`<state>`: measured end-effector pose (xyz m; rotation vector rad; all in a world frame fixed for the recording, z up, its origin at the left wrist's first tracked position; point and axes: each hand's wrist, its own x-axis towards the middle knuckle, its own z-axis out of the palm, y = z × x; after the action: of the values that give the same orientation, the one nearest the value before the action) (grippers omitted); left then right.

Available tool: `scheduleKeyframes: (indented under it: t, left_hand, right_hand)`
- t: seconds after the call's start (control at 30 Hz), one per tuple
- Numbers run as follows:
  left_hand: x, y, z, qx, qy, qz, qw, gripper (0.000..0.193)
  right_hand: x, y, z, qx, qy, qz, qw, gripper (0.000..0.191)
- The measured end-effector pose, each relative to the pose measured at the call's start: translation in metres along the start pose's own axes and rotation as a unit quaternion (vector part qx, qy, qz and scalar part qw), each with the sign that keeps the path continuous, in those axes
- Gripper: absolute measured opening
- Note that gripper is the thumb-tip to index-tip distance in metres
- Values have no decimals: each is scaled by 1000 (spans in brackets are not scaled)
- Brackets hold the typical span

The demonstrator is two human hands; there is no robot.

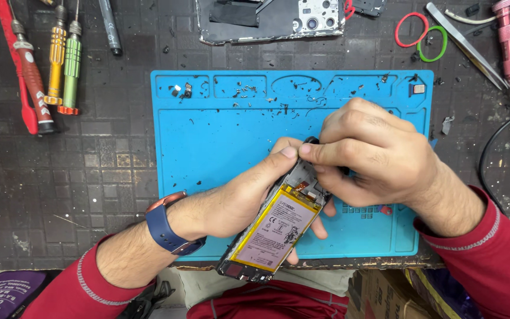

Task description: The person opens a smartphone, pries out its old battery using a metal pry tool, peels adhesive from the frame, places a new battery into the phone body, and tightens screws with a screwdriver on a blue repair mat.

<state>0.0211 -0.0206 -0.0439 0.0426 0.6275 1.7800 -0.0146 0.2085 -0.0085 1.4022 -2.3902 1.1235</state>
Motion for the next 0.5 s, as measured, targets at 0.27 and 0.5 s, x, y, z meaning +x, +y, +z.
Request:
scheduleKeyframes:
  t: [0.27,0.5]
  left_hand:
    - [2,4,-2,2,17,-39,999,74]
    - [1,4,-5,12,8,-27,1000,76]
  right_hand:
    - [0,-3,-12,-15,-46,39,998,31]
    - [-2,-3,-12,-27,-60,44,997,31]
